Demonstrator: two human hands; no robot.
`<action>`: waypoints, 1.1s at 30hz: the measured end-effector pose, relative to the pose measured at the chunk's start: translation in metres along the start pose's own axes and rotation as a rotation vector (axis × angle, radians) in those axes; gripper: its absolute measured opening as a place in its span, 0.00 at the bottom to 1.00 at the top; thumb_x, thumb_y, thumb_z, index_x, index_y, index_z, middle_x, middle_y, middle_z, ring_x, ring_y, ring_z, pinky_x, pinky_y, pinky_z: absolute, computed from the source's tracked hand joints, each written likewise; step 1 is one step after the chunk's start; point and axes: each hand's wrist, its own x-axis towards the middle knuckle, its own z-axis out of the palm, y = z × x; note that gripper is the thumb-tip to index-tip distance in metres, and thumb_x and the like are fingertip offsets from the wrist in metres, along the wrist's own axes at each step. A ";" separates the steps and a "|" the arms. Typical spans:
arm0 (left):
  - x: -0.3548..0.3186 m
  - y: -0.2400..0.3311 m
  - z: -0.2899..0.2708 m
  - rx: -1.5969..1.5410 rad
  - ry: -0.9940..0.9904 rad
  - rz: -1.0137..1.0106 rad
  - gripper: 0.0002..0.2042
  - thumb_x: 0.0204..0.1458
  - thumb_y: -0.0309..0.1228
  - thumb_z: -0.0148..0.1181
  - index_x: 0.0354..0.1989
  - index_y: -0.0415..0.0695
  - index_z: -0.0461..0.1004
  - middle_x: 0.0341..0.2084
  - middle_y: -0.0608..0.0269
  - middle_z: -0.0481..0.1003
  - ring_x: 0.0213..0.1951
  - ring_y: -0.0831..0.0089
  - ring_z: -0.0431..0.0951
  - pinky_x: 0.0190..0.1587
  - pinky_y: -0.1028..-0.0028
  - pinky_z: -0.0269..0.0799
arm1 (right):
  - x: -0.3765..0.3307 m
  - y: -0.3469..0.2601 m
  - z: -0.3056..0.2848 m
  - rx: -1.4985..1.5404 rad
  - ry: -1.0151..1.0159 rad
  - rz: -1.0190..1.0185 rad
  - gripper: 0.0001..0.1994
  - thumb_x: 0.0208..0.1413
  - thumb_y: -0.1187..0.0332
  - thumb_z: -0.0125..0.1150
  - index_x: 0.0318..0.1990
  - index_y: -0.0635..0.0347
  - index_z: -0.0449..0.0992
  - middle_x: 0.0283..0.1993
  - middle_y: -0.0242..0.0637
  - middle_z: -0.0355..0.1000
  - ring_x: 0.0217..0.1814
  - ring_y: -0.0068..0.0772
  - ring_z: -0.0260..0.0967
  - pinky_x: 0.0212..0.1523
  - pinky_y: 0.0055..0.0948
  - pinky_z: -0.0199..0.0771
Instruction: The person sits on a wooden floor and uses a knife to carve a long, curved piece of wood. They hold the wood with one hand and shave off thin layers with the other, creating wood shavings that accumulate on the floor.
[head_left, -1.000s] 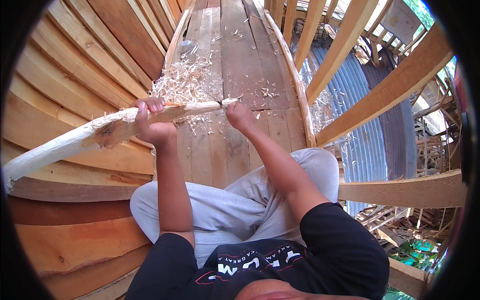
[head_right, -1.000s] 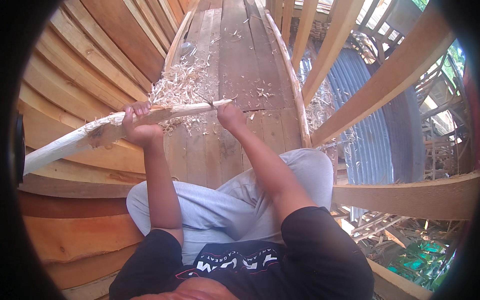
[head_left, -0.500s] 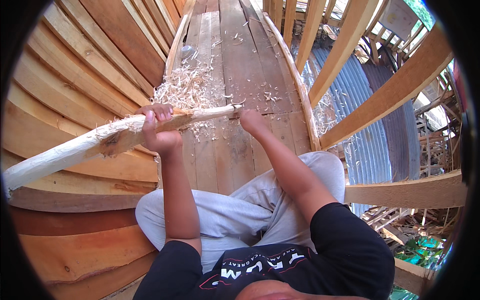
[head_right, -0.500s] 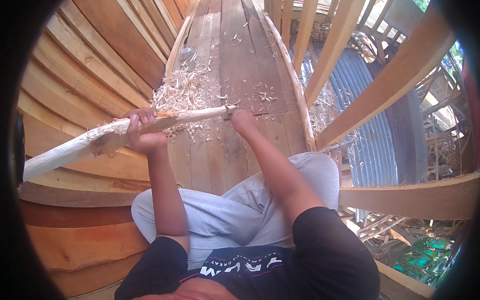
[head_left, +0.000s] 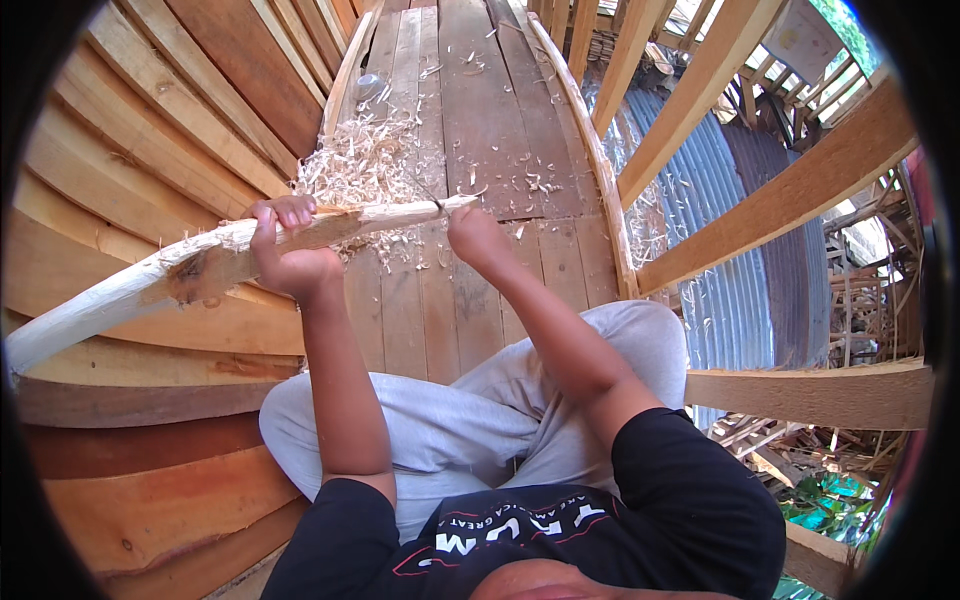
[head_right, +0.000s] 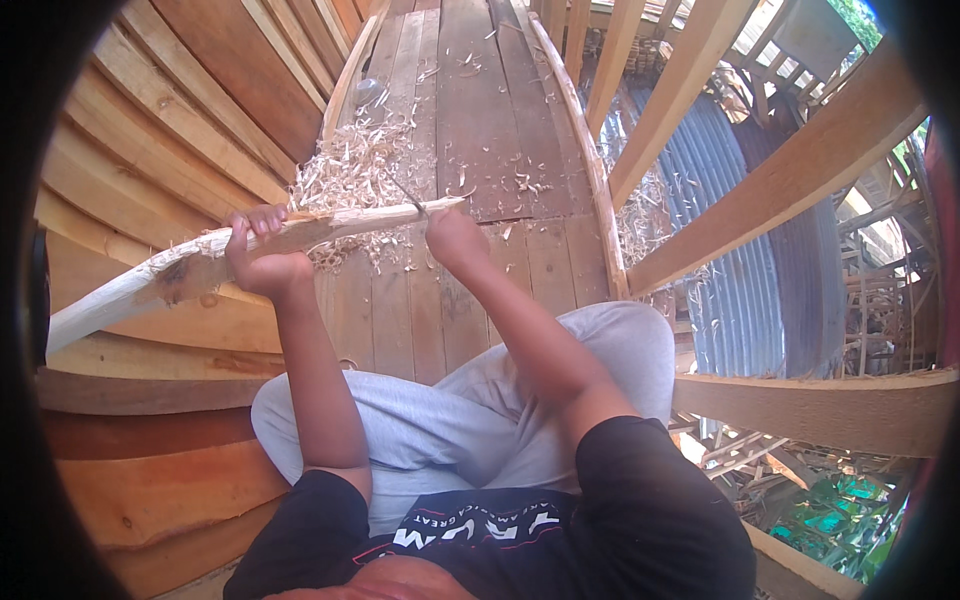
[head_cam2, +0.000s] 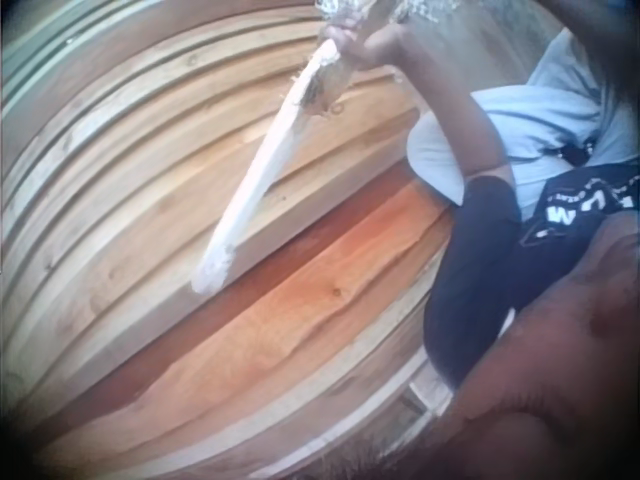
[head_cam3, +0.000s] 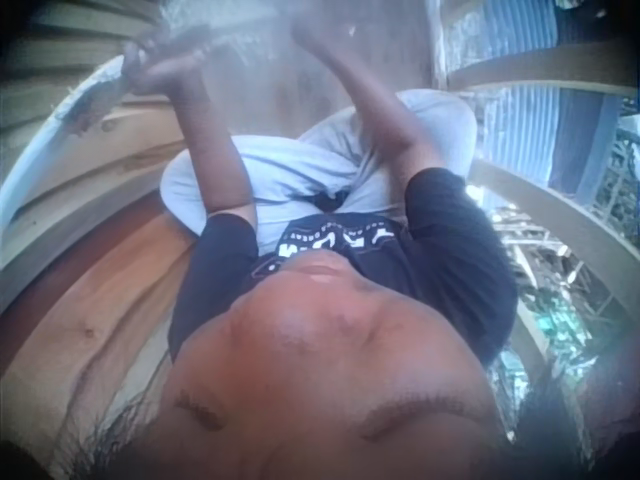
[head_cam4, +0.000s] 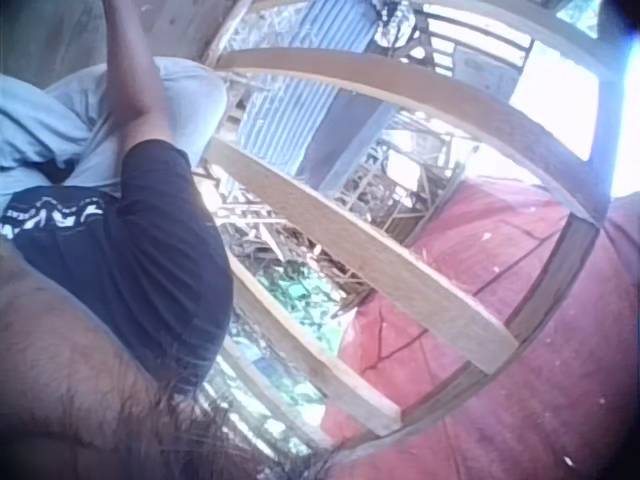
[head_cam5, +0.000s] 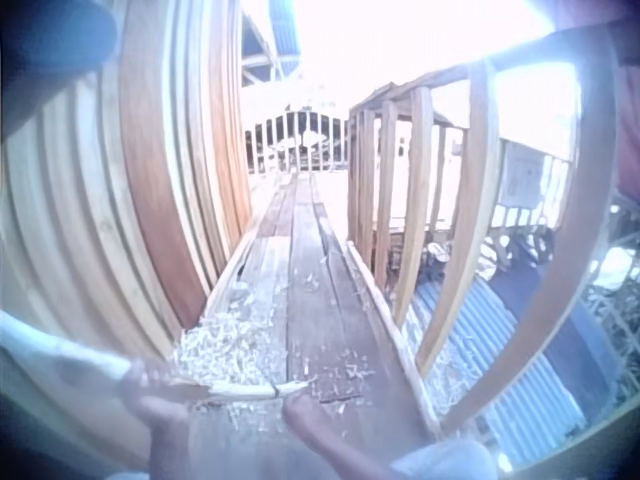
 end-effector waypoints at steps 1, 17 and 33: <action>-0.001 0.000 0.002 0.001 -0.039 0.007 0.06 0.47 0.32 0.50 0.23 0.46 0.62 0.16 0.66 0.59 0.22 0.75 0.59 0.33 0.72 0.60 | -0.006 -0.013 -0.005 -0.007 0.000 -0.024 0.27 0.59 0.56 0.34 0.34 0.70 0.77 0.39 0.61 0.73 0.45 0.63 0.71 0.50 0.50 0.68; -0.007 -0.004 0.009 -0.024 -0.030 -0.005 0.06 0.47 0.31 0.49 0.22 0.45 0.62 0.16 0.67 0.59 0.23 0.75 0.59 0.32 0.72 0.59 | 0.004 0.005 -0.005 -0.081 0.019 0.062 0.27 0.60 0.56 0.32 0.37 0.69 0.78 0.41 0.60 0.74 0.47 0.60 0.71 0.50 0.50 0.69; -0.004 -0.001 0.010 -0.004 -0.163 0.008 0.06 0.46 0.32 0.50 0.25 0.45 0.62 0.16 0.65 0.61 0.22 0.74 0.62 0.33 0.71 0.61 | 0.027 0.038 -0.010 -0.088 0.027 0.167 0.28 0.61 0.56 0.32 0.39 0.73 0.76 0.46 0.64 0.70 0.54 0.65 0.65 0.56 0.51 0.63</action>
